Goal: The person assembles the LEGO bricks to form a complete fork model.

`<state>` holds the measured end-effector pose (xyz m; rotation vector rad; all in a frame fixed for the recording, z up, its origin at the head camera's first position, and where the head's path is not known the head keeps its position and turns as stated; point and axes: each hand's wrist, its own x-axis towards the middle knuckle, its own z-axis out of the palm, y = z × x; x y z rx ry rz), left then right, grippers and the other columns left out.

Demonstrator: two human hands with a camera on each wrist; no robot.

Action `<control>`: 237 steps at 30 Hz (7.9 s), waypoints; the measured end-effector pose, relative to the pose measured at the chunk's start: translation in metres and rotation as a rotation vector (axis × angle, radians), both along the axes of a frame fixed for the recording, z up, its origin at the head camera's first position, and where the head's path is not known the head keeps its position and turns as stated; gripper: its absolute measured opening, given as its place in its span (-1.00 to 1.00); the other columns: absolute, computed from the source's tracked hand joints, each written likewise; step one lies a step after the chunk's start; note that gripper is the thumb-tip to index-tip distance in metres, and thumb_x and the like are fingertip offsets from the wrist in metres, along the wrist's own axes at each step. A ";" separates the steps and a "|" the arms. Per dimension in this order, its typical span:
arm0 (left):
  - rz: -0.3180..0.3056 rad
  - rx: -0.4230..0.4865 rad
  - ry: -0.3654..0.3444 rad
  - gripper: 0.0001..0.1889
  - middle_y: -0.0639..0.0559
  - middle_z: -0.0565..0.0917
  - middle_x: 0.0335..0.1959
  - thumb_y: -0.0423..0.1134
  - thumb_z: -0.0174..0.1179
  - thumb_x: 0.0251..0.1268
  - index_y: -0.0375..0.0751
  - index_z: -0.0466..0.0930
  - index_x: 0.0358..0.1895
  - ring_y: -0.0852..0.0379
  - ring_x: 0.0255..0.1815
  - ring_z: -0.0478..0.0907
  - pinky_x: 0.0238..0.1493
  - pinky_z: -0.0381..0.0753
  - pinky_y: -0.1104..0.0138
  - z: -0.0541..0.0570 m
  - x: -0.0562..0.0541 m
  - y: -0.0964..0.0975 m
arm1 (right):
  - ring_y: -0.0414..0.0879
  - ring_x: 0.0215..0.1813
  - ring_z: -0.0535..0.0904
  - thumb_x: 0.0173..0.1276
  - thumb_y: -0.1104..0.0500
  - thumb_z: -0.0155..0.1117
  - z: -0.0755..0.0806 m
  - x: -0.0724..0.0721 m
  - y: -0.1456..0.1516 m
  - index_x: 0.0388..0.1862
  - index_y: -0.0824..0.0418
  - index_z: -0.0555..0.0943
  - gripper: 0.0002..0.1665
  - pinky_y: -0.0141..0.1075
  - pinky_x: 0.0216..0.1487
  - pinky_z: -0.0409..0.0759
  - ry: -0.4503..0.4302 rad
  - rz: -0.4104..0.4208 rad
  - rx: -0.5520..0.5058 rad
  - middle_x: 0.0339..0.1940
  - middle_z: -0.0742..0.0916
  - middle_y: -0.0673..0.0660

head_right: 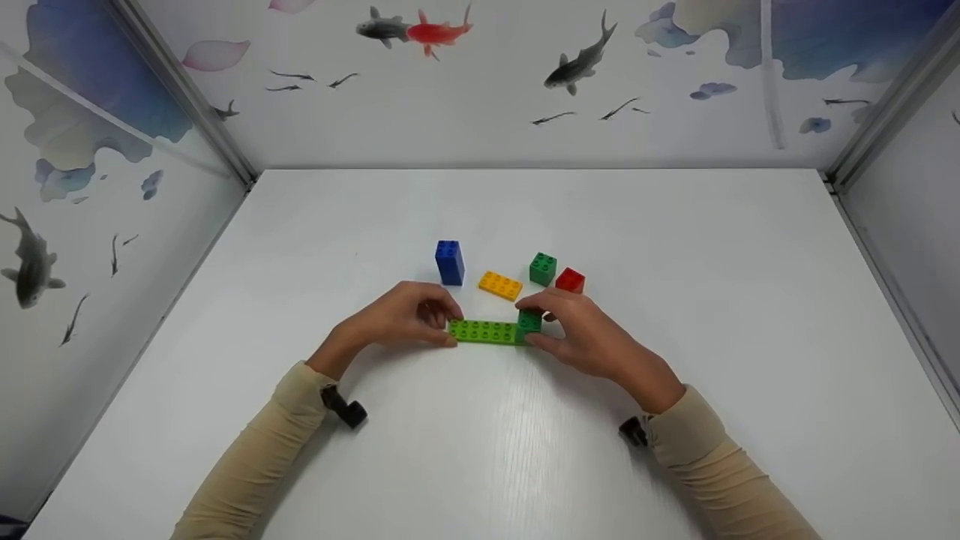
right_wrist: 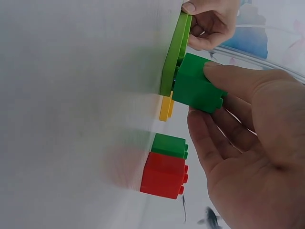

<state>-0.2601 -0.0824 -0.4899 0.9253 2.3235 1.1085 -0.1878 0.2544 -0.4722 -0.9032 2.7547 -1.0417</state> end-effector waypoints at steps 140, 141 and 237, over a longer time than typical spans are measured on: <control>0.040 0.018 0.002 -0.66 0.10 0.79 -0.18 -0.14 0.66 0.20 -0.01 0.83 0.03 0.18 -0.23 0.61 -0.14 0.65 0.39 -0.008 0.000 0.001 | 0.13 0.11 0.75 0.39 0.33 0.55 0.001 -0.027 0.032 0.30 0.25 0.67 -0.49 0.10 0.12 0.81 0.062 -0.208 0.070 0.18 0.79 0.22; 0.039 0.018 0.003 -0.66 0.10 0.78 -0.18 -0.14 0.66 0.20 -0.01 0.83 0.03 0.18 -0.23 0.61 -0.14 0.65 0.39 -0.008 0.000 0.001 | 0.13 0.11 0.75 0.38 0.33 0.56 0.001 -0.027 0.031 0.30 0.24 0.67 -0.48 0.10 0.12 0.81 0.072 -0.210 0.070 0.18 0.79 0.22; 0.128 0.017 0.036 -0.68 0.15 0.79 -0.14 -0.15 0.62 0.26 0.03 0.84 0.06 0.17 -0.18 0.63 -0.06 0.69 0.37 -0.010 0.014 0.000 | -0.03 0.23 0.73 0.43 0.27 0.54 0.009 -0.010 -0.044 0.20 0.07 0.75 -0.61 -0.04 0.30 0.75 -0.044 0.043 0.024 0.22 0.83 0.00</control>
